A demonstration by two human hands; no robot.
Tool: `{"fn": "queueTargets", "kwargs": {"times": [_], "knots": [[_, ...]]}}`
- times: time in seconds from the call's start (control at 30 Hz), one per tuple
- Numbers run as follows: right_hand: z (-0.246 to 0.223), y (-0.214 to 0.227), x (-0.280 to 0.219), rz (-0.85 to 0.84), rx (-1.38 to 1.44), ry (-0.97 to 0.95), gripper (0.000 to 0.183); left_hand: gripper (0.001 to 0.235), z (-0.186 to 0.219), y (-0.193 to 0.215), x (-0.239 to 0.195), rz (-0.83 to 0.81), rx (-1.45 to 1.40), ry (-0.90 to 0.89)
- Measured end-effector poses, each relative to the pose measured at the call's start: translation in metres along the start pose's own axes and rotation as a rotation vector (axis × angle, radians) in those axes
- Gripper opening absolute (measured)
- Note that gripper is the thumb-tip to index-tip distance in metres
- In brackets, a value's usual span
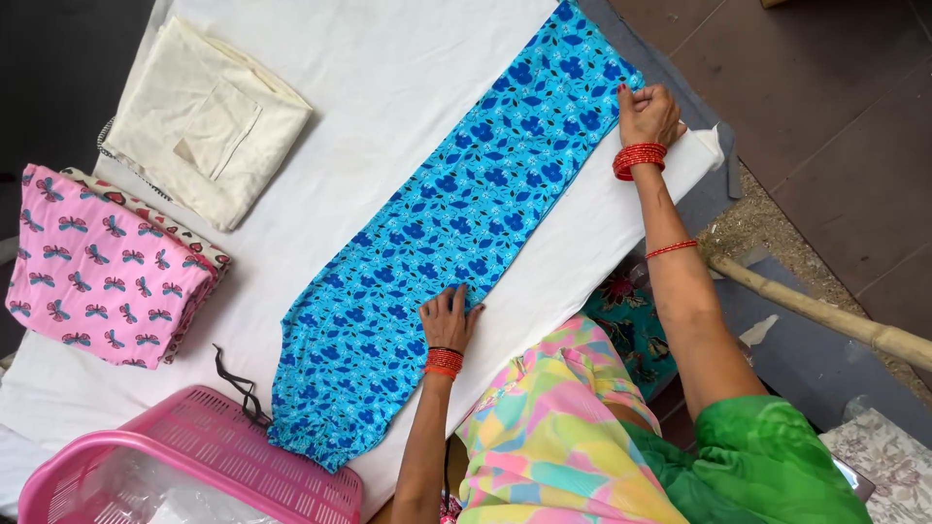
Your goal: The person folds a blue patterned garment and a dark polka-dotted garment on a white table. They smooth and align the fabric by hand, folding each item into a neat rectangle and stacking them on the table.
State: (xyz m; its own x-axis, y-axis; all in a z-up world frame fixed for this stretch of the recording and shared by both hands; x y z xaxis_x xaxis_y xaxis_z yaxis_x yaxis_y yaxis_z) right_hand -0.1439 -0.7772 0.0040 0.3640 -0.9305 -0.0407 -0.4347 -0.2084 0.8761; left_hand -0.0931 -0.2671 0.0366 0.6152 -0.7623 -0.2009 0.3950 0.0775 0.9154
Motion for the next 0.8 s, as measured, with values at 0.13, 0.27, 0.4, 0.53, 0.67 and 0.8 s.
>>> {"fn": "queueTargets", "kwargs": {"times": [0.13,0.27,0.4,0.53,0.67,0.8], "knots": [[0.026,-0.011,0.006,-0.088,0.294,-0.238,0.034,0.045,0.004,-0.024,-0.006,-0.065,0.071,-0.076],[0.043,-0.016,0.003,-0.076,0.527,-0.253,0.034,0.048,0.005,-0.037,-0.020,-0.184,0.118,-0.105],[0.005,-0.001,0.019,0.064,-0.045,0.161,0.028,0.048,0.007,-0.027,-0.024,-0.157,0.136,-0.027],[0.026,-0.025,0.040,-0.343,0.205,-0.276,0.040,0.058,0.000,-0.028,-0.042,-0.219,0.197,0.044],[0.048,-0.067,0.070,-0.527,0.135,-0.376,0.057,0.062,-0.010,-0.036,-0.049,-0.287,0.228,0.082],[0.063,-0.097,0.093,-0.605,0.466,-0.405,0.054,0.059,-0.012,-0.033,-0.051,-0.284,0.202,0.092]]}}
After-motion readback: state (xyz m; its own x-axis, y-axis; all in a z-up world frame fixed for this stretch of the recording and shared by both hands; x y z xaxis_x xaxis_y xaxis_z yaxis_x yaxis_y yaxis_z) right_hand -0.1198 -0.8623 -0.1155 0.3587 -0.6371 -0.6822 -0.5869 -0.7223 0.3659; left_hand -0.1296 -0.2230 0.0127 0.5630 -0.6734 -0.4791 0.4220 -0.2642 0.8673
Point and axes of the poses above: each hand's wrist, its own x-axis towards the middle knuckle, its own y-axis out of the back of the hand, z = x × y, the point moved 10 cm from there along x, towards the middle knuckle, and after that the axes turned 5 degrees about -z, right-handed, at the moved point
